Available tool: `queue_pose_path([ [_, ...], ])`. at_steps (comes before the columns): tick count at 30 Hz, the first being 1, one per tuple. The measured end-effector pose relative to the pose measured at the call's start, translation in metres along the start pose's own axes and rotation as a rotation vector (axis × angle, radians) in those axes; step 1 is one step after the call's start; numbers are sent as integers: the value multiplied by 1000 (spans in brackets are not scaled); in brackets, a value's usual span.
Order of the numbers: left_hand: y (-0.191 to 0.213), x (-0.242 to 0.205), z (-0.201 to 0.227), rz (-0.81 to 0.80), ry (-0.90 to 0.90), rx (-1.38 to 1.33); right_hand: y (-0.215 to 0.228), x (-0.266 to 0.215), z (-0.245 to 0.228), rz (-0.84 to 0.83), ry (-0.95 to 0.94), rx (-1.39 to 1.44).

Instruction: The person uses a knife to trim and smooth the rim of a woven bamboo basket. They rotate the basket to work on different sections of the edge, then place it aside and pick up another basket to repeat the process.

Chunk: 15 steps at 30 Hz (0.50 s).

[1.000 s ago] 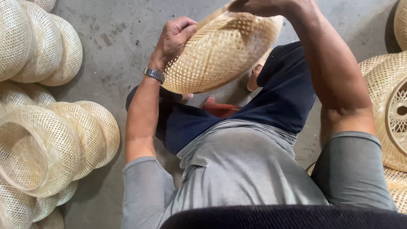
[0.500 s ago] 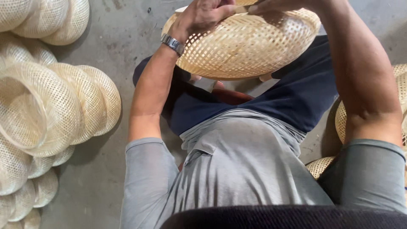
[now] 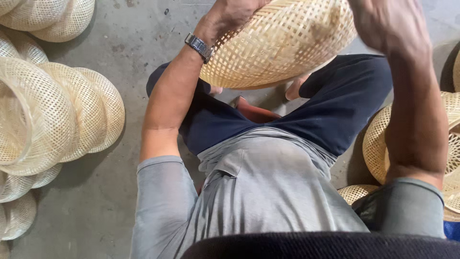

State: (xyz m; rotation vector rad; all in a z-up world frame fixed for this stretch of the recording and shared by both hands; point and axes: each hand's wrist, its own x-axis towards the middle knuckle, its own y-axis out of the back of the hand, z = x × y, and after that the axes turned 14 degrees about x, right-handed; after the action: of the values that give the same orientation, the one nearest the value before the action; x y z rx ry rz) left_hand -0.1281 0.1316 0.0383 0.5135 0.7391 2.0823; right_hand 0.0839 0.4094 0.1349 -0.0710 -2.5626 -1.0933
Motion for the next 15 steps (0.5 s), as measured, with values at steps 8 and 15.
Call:
queue_pose_path([
  [8,2,8,12,13,67,69,-16,-30,-61,-387,71,-340],
  [15,-4,5,21,-26,92,106,-36,-33,-66,-301,283,-307],
])
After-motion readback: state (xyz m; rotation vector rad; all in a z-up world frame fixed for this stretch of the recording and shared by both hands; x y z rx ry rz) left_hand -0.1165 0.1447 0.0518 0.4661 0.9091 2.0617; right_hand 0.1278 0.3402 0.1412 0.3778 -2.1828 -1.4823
